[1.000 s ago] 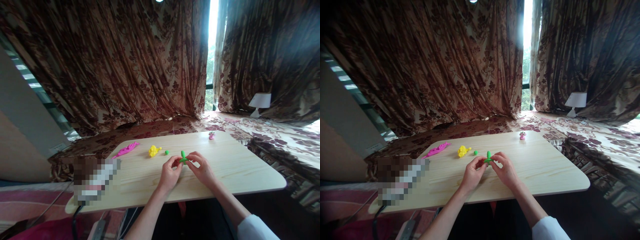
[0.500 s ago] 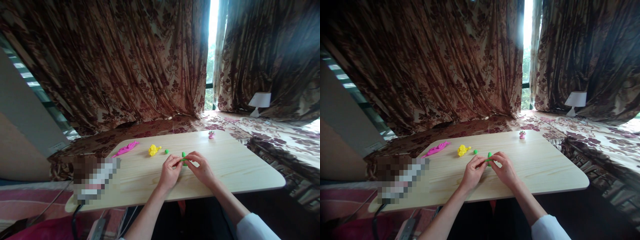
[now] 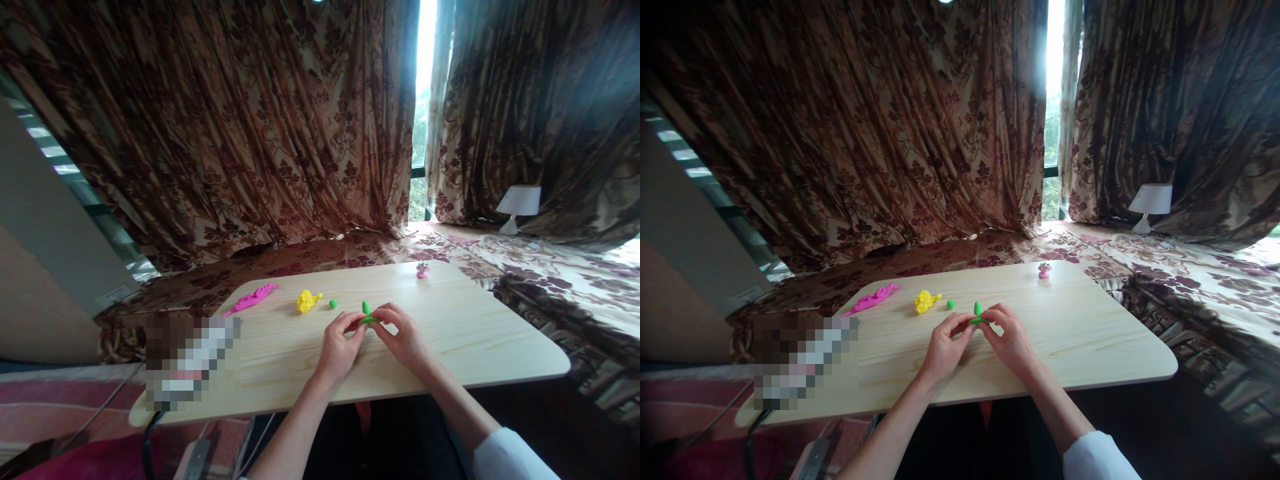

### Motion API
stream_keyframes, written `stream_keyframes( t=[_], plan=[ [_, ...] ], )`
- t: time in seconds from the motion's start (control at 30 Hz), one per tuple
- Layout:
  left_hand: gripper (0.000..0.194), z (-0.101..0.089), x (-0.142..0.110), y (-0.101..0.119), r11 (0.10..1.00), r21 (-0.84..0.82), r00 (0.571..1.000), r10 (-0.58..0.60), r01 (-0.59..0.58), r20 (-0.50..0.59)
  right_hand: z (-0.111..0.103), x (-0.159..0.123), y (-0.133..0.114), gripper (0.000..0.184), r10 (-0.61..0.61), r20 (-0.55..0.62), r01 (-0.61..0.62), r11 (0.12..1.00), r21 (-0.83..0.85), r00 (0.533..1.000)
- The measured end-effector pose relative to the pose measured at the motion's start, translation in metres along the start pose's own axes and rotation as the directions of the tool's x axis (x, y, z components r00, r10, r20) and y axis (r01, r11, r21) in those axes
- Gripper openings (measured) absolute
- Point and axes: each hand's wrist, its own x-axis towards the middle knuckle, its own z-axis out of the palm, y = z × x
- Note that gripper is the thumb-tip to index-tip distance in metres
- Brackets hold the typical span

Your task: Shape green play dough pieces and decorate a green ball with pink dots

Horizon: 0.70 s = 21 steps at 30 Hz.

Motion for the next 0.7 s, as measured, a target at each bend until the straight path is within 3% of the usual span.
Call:
stream_keyframes(
  t=[0.7],
  plan=[
    [0.016, -0.0012, 0.0005, -0.0021, 0.999, 0.034, 1.0, -0.018, 0.018, 0.011, 0.0009, -0.0011, 0.002, 0.014, 0.008, 0.016, -0.009, 1.0, 0.013, 1.0]
  ],
)
